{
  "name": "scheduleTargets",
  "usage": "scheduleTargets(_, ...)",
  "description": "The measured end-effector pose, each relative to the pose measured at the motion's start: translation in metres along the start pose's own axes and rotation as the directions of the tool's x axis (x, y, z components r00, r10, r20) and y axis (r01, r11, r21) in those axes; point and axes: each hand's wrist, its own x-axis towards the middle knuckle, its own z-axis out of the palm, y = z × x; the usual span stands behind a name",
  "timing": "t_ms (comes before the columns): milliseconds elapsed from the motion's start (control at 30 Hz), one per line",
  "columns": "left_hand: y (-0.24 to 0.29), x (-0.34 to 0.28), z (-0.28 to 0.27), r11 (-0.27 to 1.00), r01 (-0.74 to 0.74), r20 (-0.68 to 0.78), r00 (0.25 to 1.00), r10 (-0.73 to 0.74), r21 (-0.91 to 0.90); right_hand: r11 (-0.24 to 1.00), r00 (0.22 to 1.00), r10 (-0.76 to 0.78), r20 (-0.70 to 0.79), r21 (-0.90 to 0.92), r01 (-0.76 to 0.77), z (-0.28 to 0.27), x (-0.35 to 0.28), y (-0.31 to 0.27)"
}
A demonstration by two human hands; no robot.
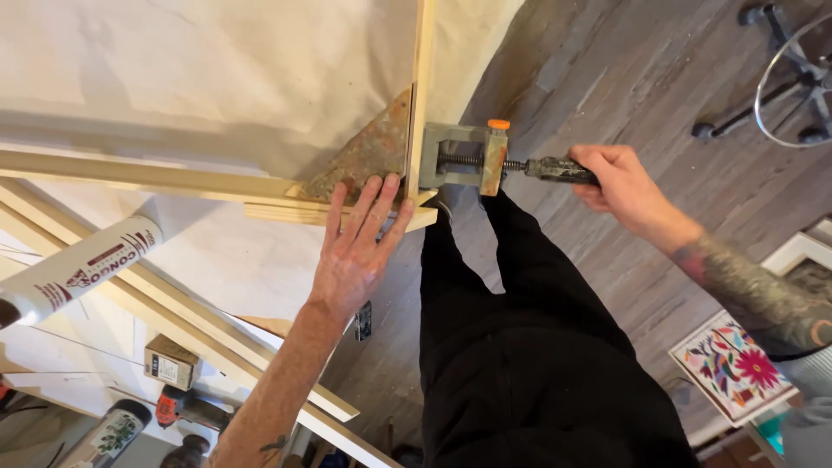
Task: The person assembles a wooden picture frame on a padded work table. They position moulding pieces at a corner against a corner clamp, tighten the clamp screw with a hex key, check the joint with a try square, tap pieces into alignment with a hammer, and press the mitred corners together by hand.
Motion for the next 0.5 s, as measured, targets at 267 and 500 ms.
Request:
scheduleTargets(267, 0.002, -0.005, -0.002, 0.999, 0.032, -0.011, 0.999, -0.032, -0.038, 0.816, 0.865, -0.502, 0.001, -0.333, 0.473, -0.024, -0.012, -0.099)
scheduleTargets(500, 0.001, -0.004, -0.003, 0.999, 0.038, 0.010, 0.999, -0.038, -0.025, 0.925, 0.937, -0.343, 0.059, -0.151, 0.348, -0.011, -0.006, -0.007)
